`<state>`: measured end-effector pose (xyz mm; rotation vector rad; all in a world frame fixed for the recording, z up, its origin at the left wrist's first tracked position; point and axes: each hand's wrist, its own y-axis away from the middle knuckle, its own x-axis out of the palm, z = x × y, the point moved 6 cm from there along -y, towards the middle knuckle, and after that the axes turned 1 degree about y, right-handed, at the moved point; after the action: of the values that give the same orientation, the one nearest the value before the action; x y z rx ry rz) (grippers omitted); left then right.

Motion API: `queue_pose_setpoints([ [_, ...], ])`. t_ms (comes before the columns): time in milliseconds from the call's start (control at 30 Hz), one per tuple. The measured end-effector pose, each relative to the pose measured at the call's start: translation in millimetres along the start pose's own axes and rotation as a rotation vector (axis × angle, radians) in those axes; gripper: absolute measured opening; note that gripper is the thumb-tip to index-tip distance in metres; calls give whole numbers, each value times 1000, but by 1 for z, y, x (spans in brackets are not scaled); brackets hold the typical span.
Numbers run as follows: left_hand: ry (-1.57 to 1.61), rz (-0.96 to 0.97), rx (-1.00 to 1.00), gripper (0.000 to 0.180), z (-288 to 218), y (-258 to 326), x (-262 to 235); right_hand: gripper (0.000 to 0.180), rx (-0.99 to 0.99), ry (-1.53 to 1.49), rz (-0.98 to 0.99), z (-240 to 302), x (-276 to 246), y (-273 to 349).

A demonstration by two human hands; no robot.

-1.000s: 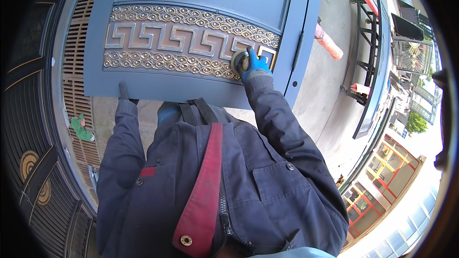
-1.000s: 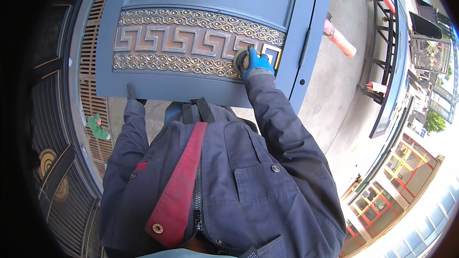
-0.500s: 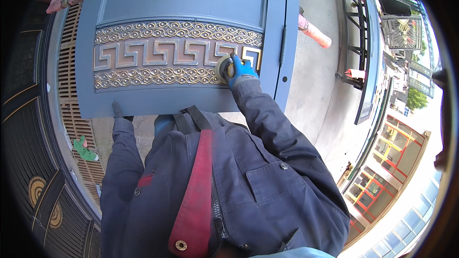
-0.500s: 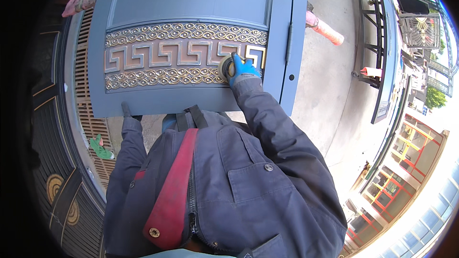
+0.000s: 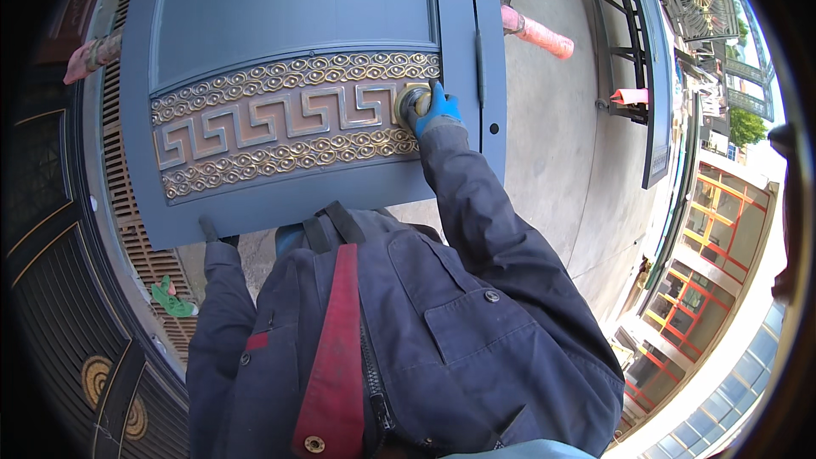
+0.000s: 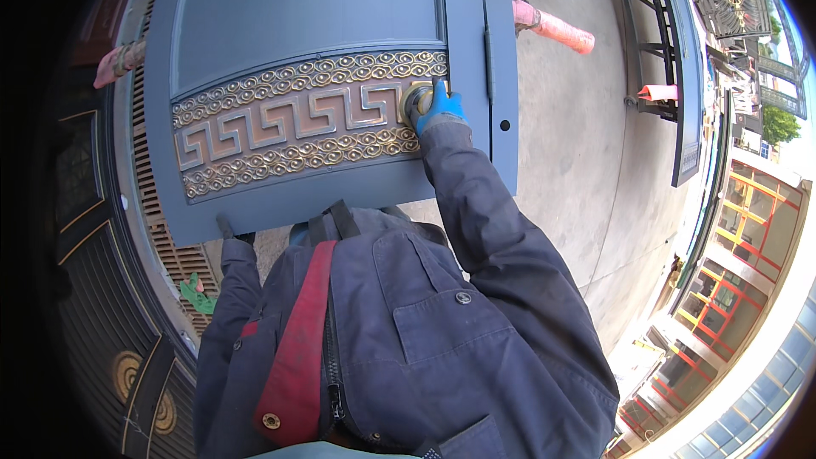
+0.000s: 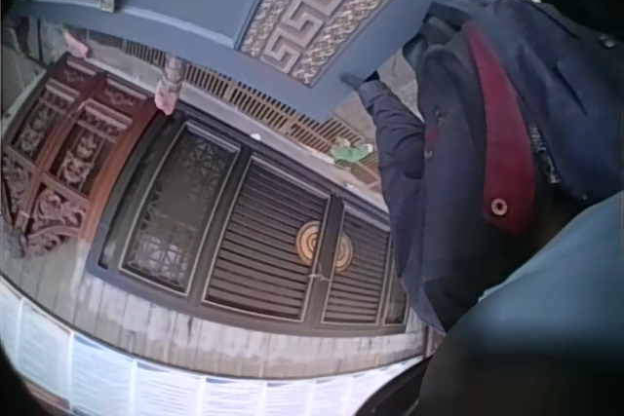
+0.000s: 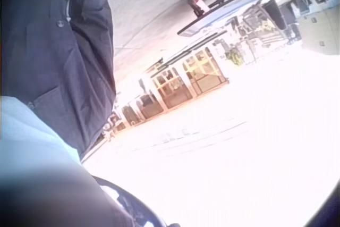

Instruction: The person uses a handheld orbital sander to smooth the surface of a large, grey-painted wooden panel with ornate gold inlay. They systematically move the sander across the flat areas and around the decorative patterns.

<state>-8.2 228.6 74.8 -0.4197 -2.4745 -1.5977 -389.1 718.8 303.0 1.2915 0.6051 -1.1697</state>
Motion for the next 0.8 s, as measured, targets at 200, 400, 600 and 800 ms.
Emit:
queue_pose_setpoints([
  [200,1,-10,8,90,-2,-1,-2,91,108,-51,-9,11,-8,-22],
  [400,6,-24,25,90,-4,0,-4,90,149,-27,2,27,-11,-57],
  [600,18,-38,28,89,0,-3,-7,90,188,-30,1,11,-6,-21],
  [800,-46,-16,46,89,-2,-5,-8,92,201,-6,34,20,-10,-30],
])
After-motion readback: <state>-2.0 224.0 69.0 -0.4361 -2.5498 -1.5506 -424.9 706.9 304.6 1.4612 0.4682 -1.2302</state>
